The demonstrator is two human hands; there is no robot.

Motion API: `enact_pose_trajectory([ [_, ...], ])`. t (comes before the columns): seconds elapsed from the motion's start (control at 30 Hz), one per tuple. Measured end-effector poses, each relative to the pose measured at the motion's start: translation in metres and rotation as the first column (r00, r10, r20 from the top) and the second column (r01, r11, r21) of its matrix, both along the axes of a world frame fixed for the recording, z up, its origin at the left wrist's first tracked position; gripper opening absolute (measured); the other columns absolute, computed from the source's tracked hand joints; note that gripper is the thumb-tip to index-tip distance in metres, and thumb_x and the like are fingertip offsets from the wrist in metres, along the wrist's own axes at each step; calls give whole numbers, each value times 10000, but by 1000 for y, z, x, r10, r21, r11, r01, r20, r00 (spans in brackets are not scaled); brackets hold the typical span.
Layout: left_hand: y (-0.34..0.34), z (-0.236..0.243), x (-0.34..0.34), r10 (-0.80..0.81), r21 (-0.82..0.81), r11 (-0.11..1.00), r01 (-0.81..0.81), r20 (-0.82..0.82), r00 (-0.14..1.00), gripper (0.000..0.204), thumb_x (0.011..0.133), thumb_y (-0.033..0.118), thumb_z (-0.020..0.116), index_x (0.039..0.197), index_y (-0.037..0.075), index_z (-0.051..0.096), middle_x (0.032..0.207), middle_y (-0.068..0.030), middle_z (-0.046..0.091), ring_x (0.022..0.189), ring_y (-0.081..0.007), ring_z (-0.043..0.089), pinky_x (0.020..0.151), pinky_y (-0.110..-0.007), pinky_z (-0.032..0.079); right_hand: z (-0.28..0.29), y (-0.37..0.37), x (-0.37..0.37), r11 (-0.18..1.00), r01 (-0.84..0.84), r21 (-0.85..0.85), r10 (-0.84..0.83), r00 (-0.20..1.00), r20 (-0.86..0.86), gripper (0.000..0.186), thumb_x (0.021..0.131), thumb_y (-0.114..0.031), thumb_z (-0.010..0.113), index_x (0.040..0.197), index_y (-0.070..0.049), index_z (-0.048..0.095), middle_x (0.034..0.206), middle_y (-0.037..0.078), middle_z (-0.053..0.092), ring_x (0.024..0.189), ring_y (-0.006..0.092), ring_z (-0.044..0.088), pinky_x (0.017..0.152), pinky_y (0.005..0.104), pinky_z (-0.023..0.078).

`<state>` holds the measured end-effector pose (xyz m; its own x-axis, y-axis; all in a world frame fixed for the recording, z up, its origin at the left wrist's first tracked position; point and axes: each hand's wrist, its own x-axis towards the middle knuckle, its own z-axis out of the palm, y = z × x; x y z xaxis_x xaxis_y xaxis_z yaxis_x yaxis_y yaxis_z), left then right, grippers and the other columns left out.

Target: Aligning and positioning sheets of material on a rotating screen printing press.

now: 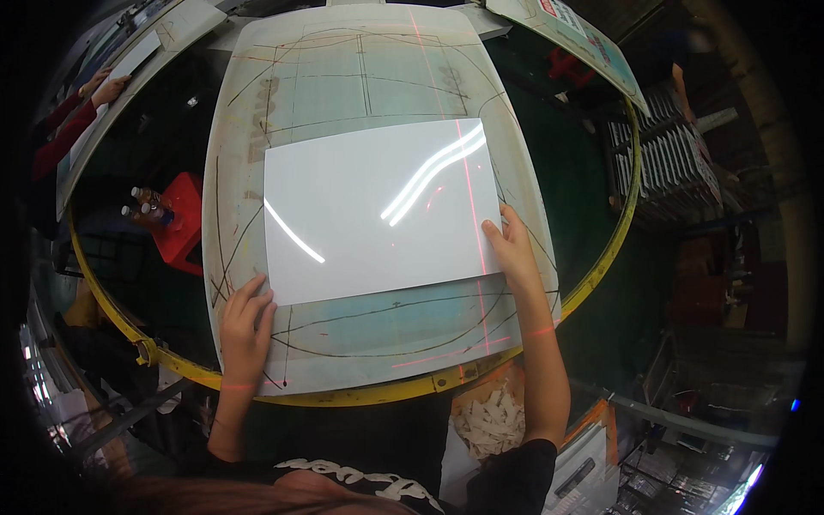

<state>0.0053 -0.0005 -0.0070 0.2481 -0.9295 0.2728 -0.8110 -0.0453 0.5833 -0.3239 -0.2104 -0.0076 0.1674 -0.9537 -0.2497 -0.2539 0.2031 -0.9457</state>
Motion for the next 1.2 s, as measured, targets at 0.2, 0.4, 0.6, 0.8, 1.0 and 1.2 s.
enact_pose_trajectory([
  [0.2, -1, 0, -1, 0, 3, 1000, 0, -1, 1000, 136, 815, 10, 635, 946, -26, 630, 1177, -131, 611, 1035, -316, 572, 892, -378, 446, 0, 0, -1, 1000, 7, 0, -7, 1000, -6, 377, 946, -93, 514, 1293, 28, 430, 989, 133, 669, 873, 136, 634, 782, 250, 482],
  [0.4, 0, -1, -1, 3, -4, 1000, -3, 19, 1000, 134, 815, 9, 635, 945, -19, 632, 1176, -132, 609, 1037, -318, 572, 891, -380, 446, 1, 0, -1, 1000, 1, -2, -1, 1000, -5, 402, 941, -89, 518, 1314, 24, 416, 1000, 144, 667, 888, 146, 634, 785, 253, 483],
  [0.6, 0, 3, -2, 11, 8, 1000, -11, 15, 1000, 130, 817, 9, 633, 943, -19, 629, 1173, -132, 607, 1044, -319, 571, 895, -382, 446, 7, 4, 8, 999, 10, -51, -13, 999, -45, 434, 922, -55, 522, 1334, 20, 407, 1036, 162, 658, 918, 160, 632, 807, 269, 486],
  [0.8, -1, 0, -3, 6, 5, 1000, -6, 20, 1000, 130, 819, 9, 628, 946, -19, 627, 1175, -134, 607, 1047, -320, 571, 901, -384, 445, -11, -6, -7, 970, -27, -242, -18, 984, -180, 472, 855, -59, 605, 1301, 18, 469, 1048, 124, 598, 877, 151, 583, 774, 261, 477],
  [1.0, 0, -1, -3, 24, -9, 1000, -24, 15, 1000, 111, 821, 11, 625, 926, -25, 621, 1168, -134, 610, 1045, -319, 576, 896, -385, 451, -13, -9, -4, 899, -121, -422, -63, 915, -397, 450, 778, -56, 677, 1208, 26, 569, 1014, 71, 491, 814, 141, 505, 724, 250, 465],
  [1.2, 0, -2, -4, 28, -6, 1000, -28, 19, 999, 98, 824, 12, 621, 914, -27, 620, 1168, -137, 610, 1051, -317, 575, 897, -382, 453, -16, -9, -4, 912, -111, -395, -67, 910, -410, 450, 772, -46, 679, 1203, 26, 575, 993, 73, 488, 824, 149, 507, 727, 260, 470],
])
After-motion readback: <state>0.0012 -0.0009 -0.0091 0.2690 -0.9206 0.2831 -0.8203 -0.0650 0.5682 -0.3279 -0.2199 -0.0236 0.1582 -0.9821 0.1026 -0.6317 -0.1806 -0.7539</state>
